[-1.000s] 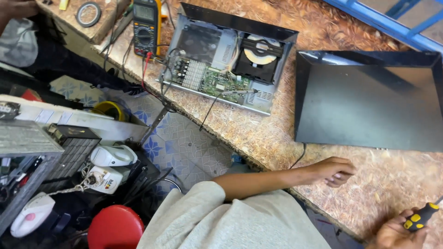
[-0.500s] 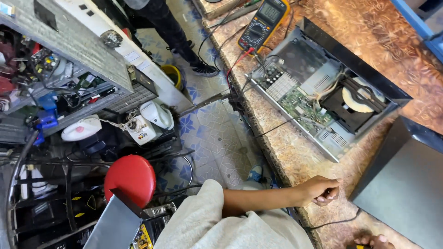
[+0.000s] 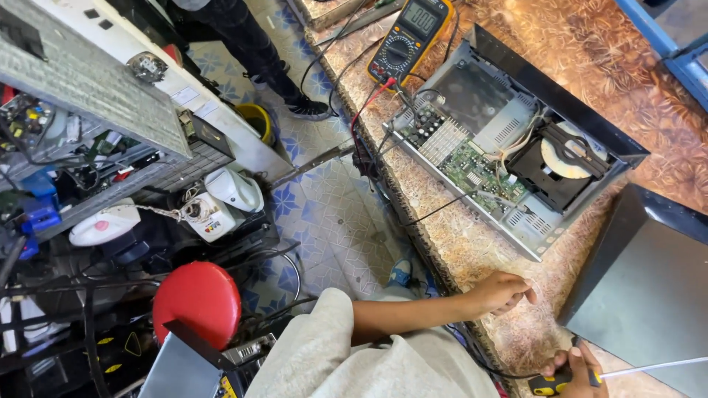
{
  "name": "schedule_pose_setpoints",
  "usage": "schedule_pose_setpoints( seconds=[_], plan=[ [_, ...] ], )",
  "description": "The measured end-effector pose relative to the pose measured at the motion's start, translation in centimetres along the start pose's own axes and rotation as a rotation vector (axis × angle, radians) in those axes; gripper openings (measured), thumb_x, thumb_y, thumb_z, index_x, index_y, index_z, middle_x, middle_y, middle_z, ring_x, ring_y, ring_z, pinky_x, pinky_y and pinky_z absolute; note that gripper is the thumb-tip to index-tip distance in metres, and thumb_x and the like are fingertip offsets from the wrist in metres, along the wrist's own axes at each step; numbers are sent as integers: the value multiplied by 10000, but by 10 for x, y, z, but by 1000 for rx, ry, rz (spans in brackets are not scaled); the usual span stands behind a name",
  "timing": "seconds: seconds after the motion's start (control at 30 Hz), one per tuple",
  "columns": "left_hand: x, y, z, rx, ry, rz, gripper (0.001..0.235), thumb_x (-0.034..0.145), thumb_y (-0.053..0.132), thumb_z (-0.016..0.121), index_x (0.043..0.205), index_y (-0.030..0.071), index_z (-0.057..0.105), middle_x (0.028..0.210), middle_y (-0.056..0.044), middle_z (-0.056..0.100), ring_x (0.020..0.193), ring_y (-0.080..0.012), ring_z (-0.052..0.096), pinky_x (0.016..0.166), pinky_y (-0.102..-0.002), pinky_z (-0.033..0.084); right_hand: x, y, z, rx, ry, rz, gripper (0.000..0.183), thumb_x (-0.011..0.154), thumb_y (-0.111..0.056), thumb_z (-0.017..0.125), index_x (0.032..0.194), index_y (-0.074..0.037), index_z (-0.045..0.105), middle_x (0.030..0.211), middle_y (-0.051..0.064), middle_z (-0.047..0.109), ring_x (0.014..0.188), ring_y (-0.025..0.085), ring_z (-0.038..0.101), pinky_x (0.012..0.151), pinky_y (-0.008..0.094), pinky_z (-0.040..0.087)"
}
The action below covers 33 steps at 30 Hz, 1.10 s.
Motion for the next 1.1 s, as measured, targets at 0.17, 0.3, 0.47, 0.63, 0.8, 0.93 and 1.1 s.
schedule_pose_setpoints(
  seconds=[0.17, 0.3, 0.47, 0.63, 0.8, 0.93, 1.1],
  plan=[
    [17, -2, 17, 117, -25, -22, 298, 1171, 200, 427, 1229, 1, 642, 547, 37, 410, 366, -74, 267, 333, -227, 232, 18, 34, -36, 167, 9, -24, 226, 1119, -177, 535, 1291, -275, 644, 783, 32, 392, 600, 154, 409, 576, 267, 390],
    [28, 2, 36, 330, -23, -35, 327, 1158, 301, 419, 1064, 31, 576, 649, -6, 425, 457, -118, 396, 426, -251, 380, -4, 17, -60, 172, -73, -158, 269, 1116, -196, 551, 1380, -165, 592, 761, 10, 378, 561, 116, 423, 595, 227, 436],
    [32, 43, 83, 156, -232, -82, 984, 858, 698, 392, 1593, 61, 245, 443, 120, 265, 340, -41, 218, 324, -205, 185, 70, 82, -149, 327, -389, -31, 77, 1155, -201, 338, 1205, -220, 393, 774, -6, 313, 656, 164, 376, 651, 370, 319],
    [54, 15, 92, 468, -181, 29, 598, 778, 809, 425, 564, 258, 332, 483, 49, 329, 437, -114, 386, 574, -267, 328, -48, -11, -103, 288, 346, -144, 210, 1110, -163, 492, 1272, -153, 625, 678, -40, 225, 567, 83, 261, 531, 241, 264],
    [52, 3, 120, 413, -347, 52, 535, 787, 747, 530, 592, 270, 391, 523, 89, 310, 467, -84, 353, 640, -278, 402, -71, -47, -126, 504, 359, -292, 74, 990, -84, 636, 1007, -152, 661, 679, -8, 435, 523, 77, 406, 479, 189, 360],
    [73, -48, 135, 418, -444, 108, 587, 879, 640, 596, 1116, 111, 688, 542, 62, 449, 431, -62, 333, 380, -242, 251, -100, -63, -139, 624, 515, -246, 95, 999, -53, 649, 1017, -126, 706, 671, -7, 477, 535, 72, 452, 491, 180, 407],
    [57, -17, 176, 376, -563, 264, 508, 892, 678, 600, 826, 196, 748, 589, 75, 442, 518, -77, 347, 526, -264, 274, -103, -53, -166, 705, 586, -257, 122, 1008, -34, 603, 994, -130, 677, 669, 1, 431, 532, 86, 430, 486, 194, 381]
  ],
)
Point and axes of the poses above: each hand's wrist, its own x-axis towards the middle knuckle, its own z-axis out of the palm, y = z × x, the point moved 7 cm from there along x, towards the middle knuckle
